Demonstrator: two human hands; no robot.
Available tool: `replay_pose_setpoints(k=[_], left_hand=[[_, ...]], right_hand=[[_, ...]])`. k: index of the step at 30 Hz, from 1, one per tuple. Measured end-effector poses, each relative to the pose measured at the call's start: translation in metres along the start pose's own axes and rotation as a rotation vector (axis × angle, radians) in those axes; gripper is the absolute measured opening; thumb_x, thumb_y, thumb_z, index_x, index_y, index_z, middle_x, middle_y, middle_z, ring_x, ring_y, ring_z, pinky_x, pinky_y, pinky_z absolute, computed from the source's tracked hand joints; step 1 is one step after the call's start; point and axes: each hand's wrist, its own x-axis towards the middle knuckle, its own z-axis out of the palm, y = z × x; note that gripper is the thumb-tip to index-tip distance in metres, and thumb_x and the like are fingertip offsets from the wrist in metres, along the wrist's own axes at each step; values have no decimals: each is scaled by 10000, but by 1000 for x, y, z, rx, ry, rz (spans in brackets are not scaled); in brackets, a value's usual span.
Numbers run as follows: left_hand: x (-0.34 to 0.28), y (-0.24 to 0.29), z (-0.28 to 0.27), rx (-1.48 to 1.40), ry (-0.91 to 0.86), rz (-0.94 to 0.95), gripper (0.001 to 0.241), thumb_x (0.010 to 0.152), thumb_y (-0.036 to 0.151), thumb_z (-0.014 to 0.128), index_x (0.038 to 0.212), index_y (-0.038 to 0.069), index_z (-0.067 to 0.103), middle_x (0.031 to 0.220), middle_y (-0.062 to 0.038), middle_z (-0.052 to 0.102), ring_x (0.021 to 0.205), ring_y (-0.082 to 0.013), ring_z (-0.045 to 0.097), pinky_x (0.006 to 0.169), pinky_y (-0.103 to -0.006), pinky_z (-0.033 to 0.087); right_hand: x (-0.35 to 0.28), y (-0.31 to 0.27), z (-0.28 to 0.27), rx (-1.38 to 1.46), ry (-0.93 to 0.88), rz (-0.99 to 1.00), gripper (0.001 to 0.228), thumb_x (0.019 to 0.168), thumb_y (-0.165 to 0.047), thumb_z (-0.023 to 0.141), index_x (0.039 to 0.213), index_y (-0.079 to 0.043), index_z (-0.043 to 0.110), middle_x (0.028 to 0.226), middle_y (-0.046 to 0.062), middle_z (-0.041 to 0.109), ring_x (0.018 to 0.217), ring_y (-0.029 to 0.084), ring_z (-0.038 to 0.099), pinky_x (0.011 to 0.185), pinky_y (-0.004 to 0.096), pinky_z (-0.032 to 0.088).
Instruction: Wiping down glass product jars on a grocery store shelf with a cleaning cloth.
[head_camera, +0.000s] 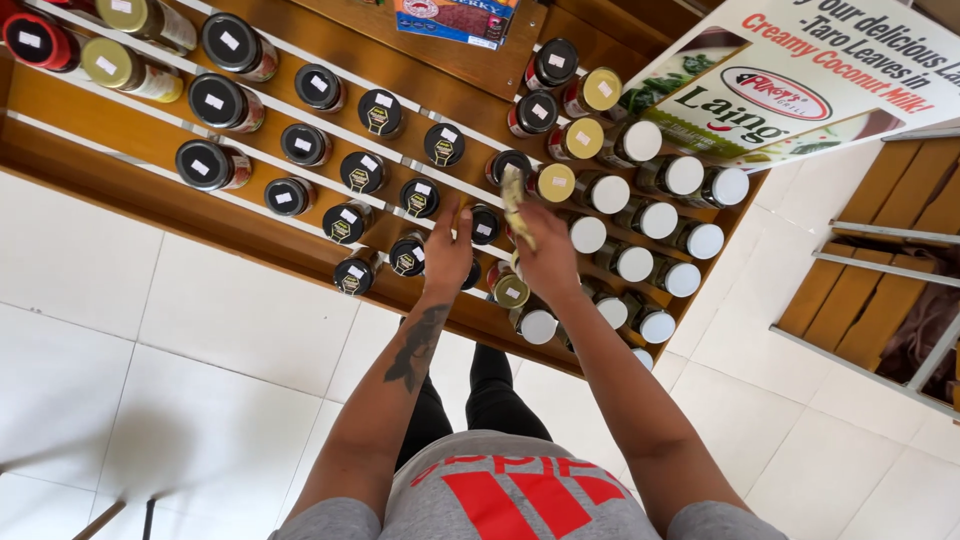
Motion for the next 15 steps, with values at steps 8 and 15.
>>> replay_pose_setpoints(k=[8,15], left_hand=[[-6,5,-16,-10,-150,-163,593,1036,494,480,1476,99,517,1278,-200,699,1162,-375,673,968,-417,522],[-31,-17,-30,165,-216,147,650,875,14,582,1514,29,465,1396,-253,613,1191,-422,631,989,-448,535]], right_hand=[[-37,-17,27,-477,-658,-171,446,802,-90,744,1242,-129,678,1301,87,645,1154,390,584,1002,489,490],[-38,-30,0,-151,-461,263,385,909,-90,641,1293,-107,655,1220,88,686,1121,308,642,973,439,514]])
